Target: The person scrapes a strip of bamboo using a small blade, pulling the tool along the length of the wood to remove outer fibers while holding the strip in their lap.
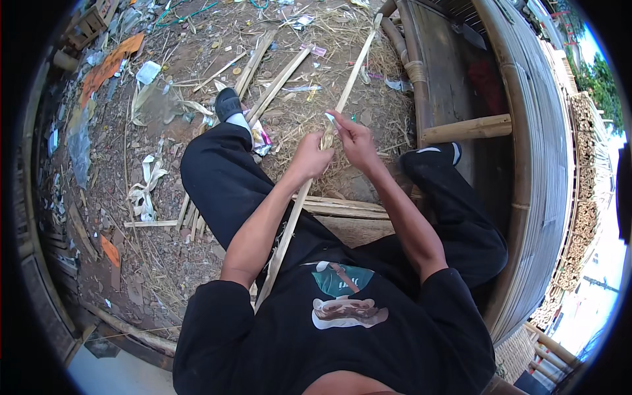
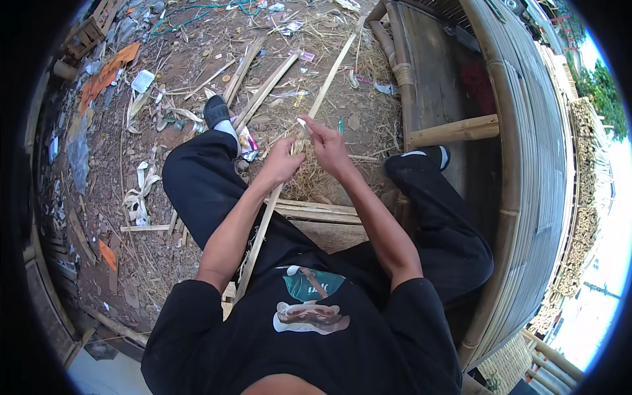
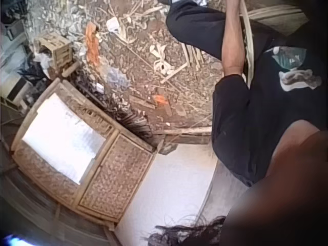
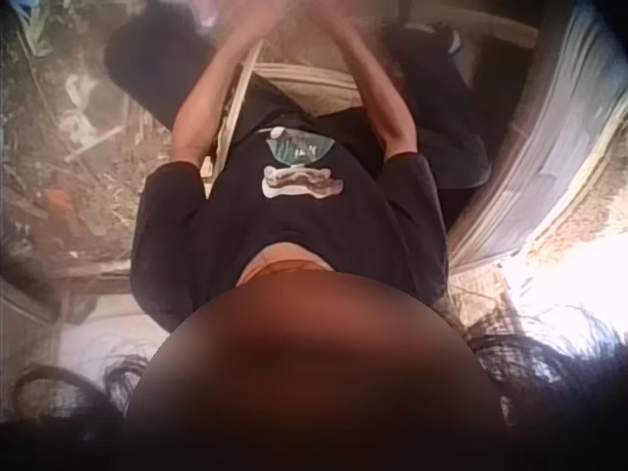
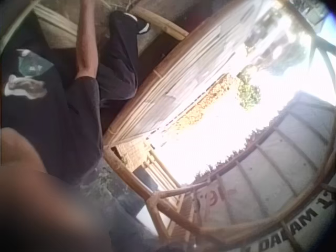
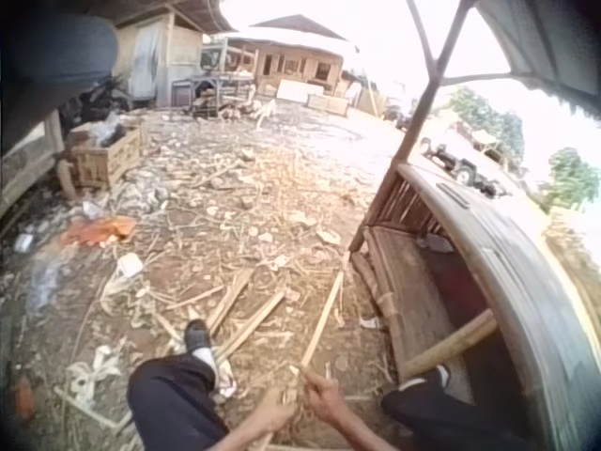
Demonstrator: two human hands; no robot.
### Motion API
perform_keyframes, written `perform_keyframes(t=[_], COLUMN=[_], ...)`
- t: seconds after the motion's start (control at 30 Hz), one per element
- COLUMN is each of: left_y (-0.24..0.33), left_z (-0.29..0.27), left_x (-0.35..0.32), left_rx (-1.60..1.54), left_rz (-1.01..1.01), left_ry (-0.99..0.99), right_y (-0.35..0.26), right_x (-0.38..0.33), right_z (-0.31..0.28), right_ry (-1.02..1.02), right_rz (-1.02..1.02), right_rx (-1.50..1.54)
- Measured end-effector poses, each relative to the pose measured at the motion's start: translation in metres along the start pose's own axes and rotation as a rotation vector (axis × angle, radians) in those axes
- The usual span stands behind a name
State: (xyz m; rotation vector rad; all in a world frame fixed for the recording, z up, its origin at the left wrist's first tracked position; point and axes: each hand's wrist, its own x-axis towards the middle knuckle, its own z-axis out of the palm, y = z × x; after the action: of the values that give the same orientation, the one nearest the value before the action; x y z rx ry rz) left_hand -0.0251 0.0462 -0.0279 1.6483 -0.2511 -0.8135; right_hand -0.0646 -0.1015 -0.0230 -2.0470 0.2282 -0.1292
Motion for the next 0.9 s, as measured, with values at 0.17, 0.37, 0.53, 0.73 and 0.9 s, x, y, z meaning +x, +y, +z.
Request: perform_keyframes(t=[0.17, 0.37, 0.53, 0.73, 0.9], left_y=[-0.01, 0.0, -0.016, 0.024, 0.017], left_z=[-0.007, -0.004, -0.004, -0.005, -0.004], left_x=[0.009, 0.013, 0.023, 0.005, 0.004], left_rx=[0.029, 0.06, 0.113, 0.079, -0.036], left_rz=[-0.022, -0.016, 0.112, -0.013, 0.139], left_ry=[-0.004, 0.002, 0.046, -0.033, -0.06], right_y=[-0.01, -0.012, -0.02, 0.006, 0.0], right_x=[-0.002, 0.003, 0.013, 0.016, 0.019], right_z=[0.005, -0.006, -0.015, -0.006, -0.021], right_ry=[-0.102, -0.115, -0.135, 0.104, 0.125], right_rz=[0.125, 0.062, 0.216, -0.087, 0.138], right_rx=[-0.039, -0.002, 0.19, -0.048, 0.076])
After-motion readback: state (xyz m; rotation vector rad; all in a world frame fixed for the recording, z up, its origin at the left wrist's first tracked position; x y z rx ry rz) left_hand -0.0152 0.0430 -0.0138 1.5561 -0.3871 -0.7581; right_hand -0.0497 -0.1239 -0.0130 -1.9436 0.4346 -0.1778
